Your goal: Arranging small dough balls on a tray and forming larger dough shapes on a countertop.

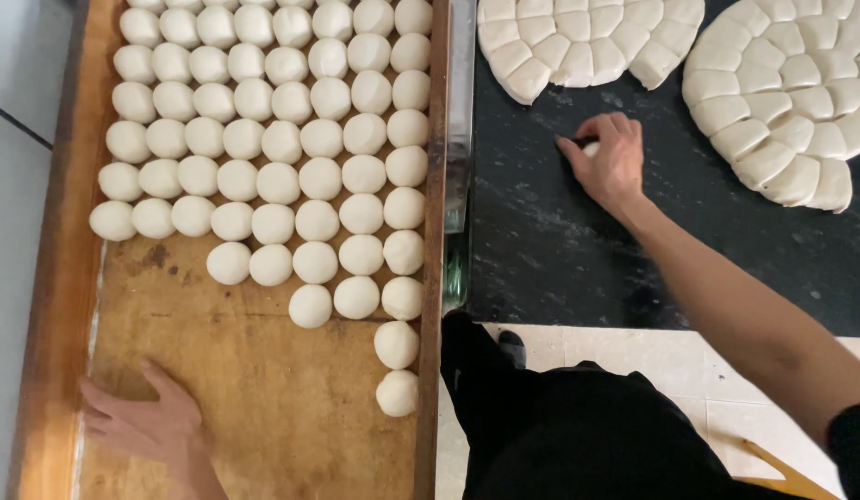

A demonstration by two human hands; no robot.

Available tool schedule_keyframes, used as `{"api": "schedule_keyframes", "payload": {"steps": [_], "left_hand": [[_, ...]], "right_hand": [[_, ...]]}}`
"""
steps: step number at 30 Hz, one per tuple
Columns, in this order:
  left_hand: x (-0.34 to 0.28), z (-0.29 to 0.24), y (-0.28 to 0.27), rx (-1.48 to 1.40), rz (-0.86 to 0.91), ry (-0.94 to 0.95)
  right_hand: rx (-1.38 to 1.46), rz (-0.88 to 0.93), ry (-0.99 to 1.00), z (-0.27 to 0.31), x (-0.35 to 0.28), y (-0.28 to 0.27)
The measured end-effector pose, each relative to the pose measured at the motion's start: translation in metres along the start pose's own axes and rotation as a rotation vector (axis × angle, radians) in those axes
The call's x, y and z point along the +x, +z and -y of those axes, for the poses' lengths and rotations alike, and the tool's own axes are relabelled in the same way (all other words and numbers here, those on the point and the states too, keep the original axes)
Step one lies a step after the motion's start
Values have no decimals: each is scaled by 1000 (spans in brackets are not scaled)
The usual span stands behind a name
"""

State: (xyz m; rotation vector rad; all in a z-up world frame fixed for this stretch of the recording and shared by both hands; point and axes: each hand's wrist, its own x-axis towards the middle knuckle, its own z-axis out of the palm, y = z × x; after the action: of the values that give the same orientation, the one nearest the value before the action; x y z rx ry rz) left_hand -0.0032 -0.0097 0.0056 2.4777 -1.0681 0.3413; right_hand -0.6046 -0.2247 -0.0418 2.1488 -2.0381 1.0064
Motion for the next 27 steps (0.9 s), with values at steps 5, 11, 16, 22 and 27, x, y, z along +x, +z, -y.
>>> {"api": "schedule_keyframes", "payload": {"steps": [5,11,16,22,27], "left_hand": [[1,12,6,-4,-43,65],[1,0,-3,-49,13,-9],[1,2,4,32,-18,-12],[0,-4,-5,-54,14,-21],[-1,4,2,-62,-90,76]], "right_hand": [[170,140,-162,66,-42,-23],[70,272,-238,7,-60,-46],[58,40,-47,13,-4,1],[219,150,-241,66,-58,-41],[15,87,-275,-16,-42,-33]]}}
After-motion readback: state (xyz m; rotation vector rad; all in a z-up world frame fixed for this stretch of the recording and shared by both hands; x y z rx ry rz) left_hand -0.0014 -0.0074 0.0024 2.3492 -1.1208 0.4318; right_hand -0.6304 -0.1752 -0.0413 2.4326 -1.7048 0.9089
